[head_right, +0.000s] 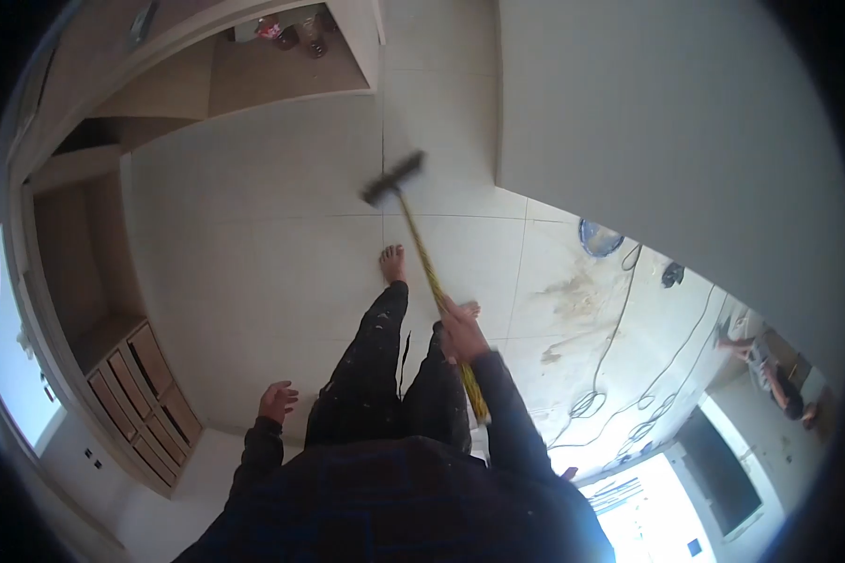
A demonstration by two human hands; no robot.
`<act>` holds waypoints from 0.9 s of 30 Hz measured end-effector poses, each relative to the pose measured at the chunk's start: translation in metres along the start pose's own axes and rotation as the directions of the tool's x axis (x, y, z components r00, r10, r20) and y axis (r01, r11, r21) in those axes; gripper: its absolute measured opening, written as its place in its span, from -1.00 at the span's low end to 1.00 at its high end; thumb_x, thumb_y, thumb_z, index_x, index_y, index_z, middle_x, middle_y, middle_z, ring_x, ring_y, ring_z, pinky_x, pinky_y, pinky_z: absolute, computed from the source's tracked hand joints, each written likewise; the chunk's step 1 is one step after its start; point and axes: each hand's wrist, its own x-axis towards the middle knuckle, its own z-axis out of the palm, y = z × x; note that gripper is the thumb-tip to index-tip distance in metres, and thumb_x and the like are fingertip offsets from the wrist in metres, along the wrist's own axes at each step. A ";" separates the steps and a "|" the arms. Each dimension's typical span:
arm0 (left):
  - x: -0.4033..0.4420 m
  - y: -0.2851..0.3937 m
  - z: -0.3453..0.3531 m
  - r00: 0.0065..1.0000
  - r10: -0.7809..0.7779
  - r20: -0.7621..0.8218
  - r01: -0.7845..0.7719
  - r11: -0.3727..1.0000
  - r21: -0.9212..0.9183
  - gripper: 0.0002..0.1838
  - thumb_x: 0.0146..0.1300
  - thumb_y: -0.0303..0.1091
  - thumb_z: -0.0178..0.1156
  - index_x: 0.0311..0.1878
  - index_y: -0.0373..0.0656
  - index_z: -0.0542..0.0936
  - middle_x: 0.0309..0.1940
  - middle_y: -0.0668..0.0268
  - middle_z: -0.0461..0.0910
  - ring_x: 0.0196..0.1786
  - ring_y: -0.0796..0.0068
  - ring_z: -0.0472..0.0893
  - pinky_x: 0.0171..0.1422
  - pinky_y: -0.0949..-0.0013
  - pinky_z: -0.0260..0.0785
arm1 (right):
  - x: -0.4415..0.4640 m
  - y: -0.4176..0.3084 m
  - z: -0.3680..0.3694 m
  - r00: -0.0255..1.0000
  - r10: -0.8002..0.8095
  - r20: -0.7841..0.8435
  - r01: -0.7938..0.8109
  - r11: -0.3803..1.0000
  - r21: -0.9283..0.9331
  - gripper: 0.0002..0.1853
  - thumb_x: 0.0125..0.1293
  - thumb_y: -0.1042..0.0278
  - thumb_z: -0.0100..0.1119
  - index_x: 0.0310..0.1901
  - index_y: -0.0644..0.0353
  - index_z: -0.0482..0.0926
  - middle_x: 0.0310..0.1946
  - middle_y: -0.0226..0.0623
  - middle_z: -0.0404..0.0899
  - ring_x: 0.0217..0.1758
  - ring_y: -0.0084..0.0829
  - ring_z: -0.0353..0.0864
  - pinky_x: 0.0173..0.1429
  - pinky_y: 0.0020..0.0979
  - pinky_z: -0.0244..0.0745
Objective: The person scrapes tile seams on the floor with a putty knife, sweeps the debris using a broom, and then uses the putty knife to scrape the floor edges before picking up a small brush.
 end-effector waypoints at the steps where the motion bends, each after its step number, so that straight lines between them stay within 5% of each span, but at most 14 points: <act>1: 0.001 0.003 -0.002 1.000 -0.010 -0.010 0.009 1.000 -0.027 -0.61 0.34 -0.21 -0.02 0.17 -0.12 0.44 -0.12 0.17 0.64 -0.12 0.35 0.63 -0.13 0.28 0.47 | 0.033 -0.004 0.004 0.999 -0.008 0.043 0.009 1.000 -0.030 -0.46 0.38 0.35 -0.08 0.40 0.01 0.23 -0.64 -0.35 0.39 -0.70 -0.50 0.40 -0.59 -0.43 0.36; 5: -0.016 0.016 0.000 0.997 -0.030 -0.066 0.032 0.999 0.030 -0.59 0.32 -0.16 0.02 0.17 -0.11 0.44 -0.11 0.18 0.63 -0.12 0.35 0.61 -0.12 0.25 0.45 | 0.167 -0.032 0.019 0.970 -0.081 0.230 0.139 0.959 -0.246 -0.44 0.30 0.36 -0.03 0.35 0.12 0.25 -0.59 -0.28 0.49 -0.64 -0.43 0.52 -0.48 -0.40 0.48; 9: -0.026 0.019 -0.003 0.995 0.021 -0.098 -0.018 0.999 0.036 -0.58 0.31 -0.17 0.05 0.18 -0.11 0.43 -0.11 0.18 0.63 -0.12 0.34 0.60 -0.12 0.25 0.43 | 0.186 -0.018 -0.007 0.909 -0.225 0.350 0.397 0.722 -0.566 -0.42 0.21 0.37 0.02 0.31 0.22 0.28 -0.53 -0.20 0.59 -0.58 -0.36 0.64 -0.37 -0.37 0.59; 12: -0.022 0.009 -0.002 0.999 -0.008 -0.048 0.008 1.000 -0.015 -0.59 0.33 -0.18 0.05 0.18 -0.12 0.43 -0.09 0.16 0.62 -0.13 0.33 0.60 -0.11 0.24 0.42 | 0.099 0.058 -0.050 0.991 0.056 0.121 -0.034 0.983 -0.182 -0.49 0.28 0.34 0.01 0.30 0.12 0.33 -0.56 -0.26 0.53 -0.66 -0.41 0.53 -0.50 -0.38 0.50; 16: -0.026 0.004 0.016 0.998 0.056 0.018 -0.058 0.988 0.143 -0.60 0.34 -0.19 0.02 0.19 -0.13 0.43 -0.07 0.12 0.62 -0.11 0.30 0.61 -0.11 0.22 0.43 | -0.064 0.153 -0.095 0.883 0.469 -0.023 -0.428 0.825 0.369 -0.57 0.39 0.31 0.01 0.29 -0.01 0.40 -0.61 -0.33 0.44 -0.76 -0.48 0.39 -0.68 -0.39 0.38; 20: -0.013 0.011 0.037 0.995 0.073 0.067 -0.086 0.973 0.214 -0.58 0.36 -0.20 0.00 0.22 -0.15 0.41 -0.05 0.09 0.61 -0.05 0.23 0.62 -0.05 0.15 0.45 | -0.162 0.183 -0.107 0.820 0.553 -0.148 -0.439 0.773 0.459 -0.62 0.32 0.35 -0.02 0.17 0.06 0.46 -0.69 -0.34 0.38 -0.77 -0.45 0.38 -0.68 -0.34 0.38; 25: 0.005 0.042 0.048 0.980 0.064 0.187 -0.145 0.873 0.465 -0.54 0.35 -0.19 -0.02 0.26 -0.17 0.38 0.06 0.03 0.56 0.02 0.14 0.59 0.04 0.10 0.44 | -0.169 0.152 -0.086 0.970 0.197 -0.139 -0.127 0.906 0.403 -0.53 0.35 0.36 -0.03 0.30 -0.07 0.40 -0.69 -0.51 0.32 -0.71 -0.59 0.35 -0.65 -0.47 0.32; 27: 0.028 0.055 0.048 0.984 -0.097 0.152 0.074 0.985 0.155 -0.50 0.34 -0.15 -0.02 0.29 -0.18 0.36 0.11 -0.01 0.51 0.05 0.11 0.56 0.02 0.12 0.43 | -0.090 0.181 -0.055 0.995 0.074 -0.062 -0.042 0.913 0.406 -0.55 0.39 0.36 -0.03 0.30 -0.16 0.42 -0.67 -0.53 0.32 -0.70 -0.62 0.35 -0.64 -0.48 0.33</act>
